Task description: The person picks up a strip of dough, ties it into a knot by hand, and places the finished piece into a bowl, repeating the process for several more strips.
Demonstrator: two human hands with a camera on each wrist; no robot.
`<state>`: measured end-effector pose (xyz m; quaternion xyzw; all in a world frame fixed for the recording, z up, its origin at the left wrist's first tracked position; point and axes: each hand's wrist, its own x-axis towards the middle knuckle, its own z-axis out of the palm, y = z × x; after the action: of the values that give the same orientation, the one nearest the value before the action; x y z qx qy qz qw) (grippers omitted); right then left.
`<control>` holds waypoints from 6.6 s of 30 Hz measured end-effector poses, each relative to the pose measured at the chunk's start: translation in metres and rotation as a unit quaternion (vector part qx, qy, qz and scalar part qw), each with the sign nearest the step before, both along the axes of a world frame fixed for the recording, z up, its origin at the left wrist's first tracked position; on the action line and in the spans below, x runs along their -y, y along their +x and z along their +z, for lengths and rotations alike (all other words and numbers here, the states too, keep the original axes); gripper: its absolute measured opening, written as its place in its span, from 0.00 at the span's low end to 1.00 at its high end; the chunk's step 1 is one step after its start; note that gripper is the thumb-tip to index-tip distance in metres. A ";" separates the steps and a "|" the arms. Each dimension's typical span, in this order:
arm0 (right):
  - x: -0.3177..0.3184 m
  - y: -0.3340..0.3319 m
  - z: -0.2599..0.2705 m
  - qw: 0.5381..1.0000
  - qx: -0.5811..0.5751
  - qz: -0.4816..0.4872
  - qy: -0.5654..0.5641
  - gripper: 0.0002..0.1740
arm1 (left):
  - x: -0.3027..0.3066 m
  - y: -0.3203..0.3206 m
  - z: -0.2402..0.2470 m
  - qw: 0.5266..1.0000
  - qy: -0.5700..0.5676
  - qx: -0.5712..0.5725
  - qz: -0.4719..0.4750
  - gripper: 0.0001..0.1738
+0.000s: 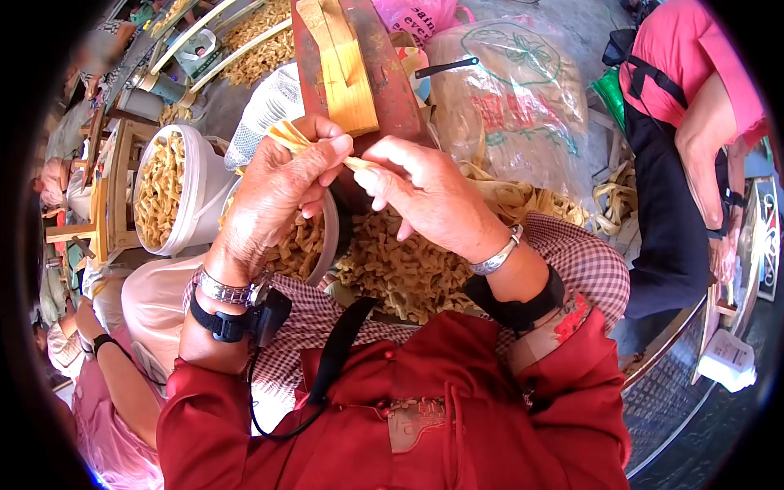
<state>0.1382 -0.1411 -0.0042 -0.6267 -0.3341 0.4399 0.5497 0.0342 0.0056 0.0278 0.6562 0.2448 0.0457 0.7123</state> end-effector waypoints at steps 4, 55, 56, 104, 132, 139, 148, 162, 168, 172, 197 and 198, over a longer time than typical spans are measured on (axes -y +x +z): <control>0.006 0.008 0.009 0.990 0.128 0.025 0.053 0.16 | -0.020 -0.007 0.007 0.980 -0.177 0.091 0.020 0.04; -0.003 -0.032 0.031 0.920 0.102 -0.257 0.276 0.09 | 0.029 -0.010 0.014 0.984 0.095 0.116 -0.093 0.11; -0.005 -0.031 0.030 0.915 0.119 -0.260 0.283 0.09 | 0.027 -0.010 0.015 0.976 0.164 0.118 -0.083 0.10; 0.013 0.023 -0.001 0.961 0.181 -0.158 0.135 0.18 | 0.006 0.007 0.007 0.934 -0.304 0.176 -0.067 0.26; -0.023 0.055 0.033 0.928 0.361 -0.026 0.088 0.18 | -0.040 0.020 0.012 0.976 -0.092 0.167 0.108 0.05; -0.057 0.102 0.018 0.869 0.467 -0.119 0.115 0.15 | -0.049 0.065 0.013 0.969 0.075 0.182 0.146 0.07; -0.024 0.068 -0.002 0.907 0.397 -0.107 0.088 0.12 | -0.044 0.016 -0.004 0.960 0.248 -0.017 0.128 0.17; 0.024 -0.122 -0.032 0.871 0.398 -0.089 0.274 0.05 | 0.076 -0.056 -0.047 0.899 -0.426 -0.106 -0.015 0.24; 0.041 -0.119 0.011 0.878 0.318 0.018 0.356 0.06 | 0.079 -0.045 -0.018 0.921 -0.382 -0.062 -0.045 0.14; 0.040 -0.123 0.028 0.875 0.250 -0.066 0.409 0.08 | 0.076 -0.055 0.019 0.951 -0.309 -0.002 0.004 0.10; 0.014 -0.093 0.065 0.950 0.168 -0.054 0.257 0.13 | 0.055 -0.123 0.068 0.791 0.594 0.143 -0.027 0.09; 0.017 -0.095 0.063 0.949 0.171 -0.067 0.256 0.11 | 0.050 -0.122 0.059 0.802 0.576 0.158 -0.028 0.09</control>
<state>0.0430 -0.1579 0.0586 -0.5514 -0.4817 0.1876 0.6548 -0.0883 -0.0447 0.0870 0.9359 0.0387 0.2614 0.2331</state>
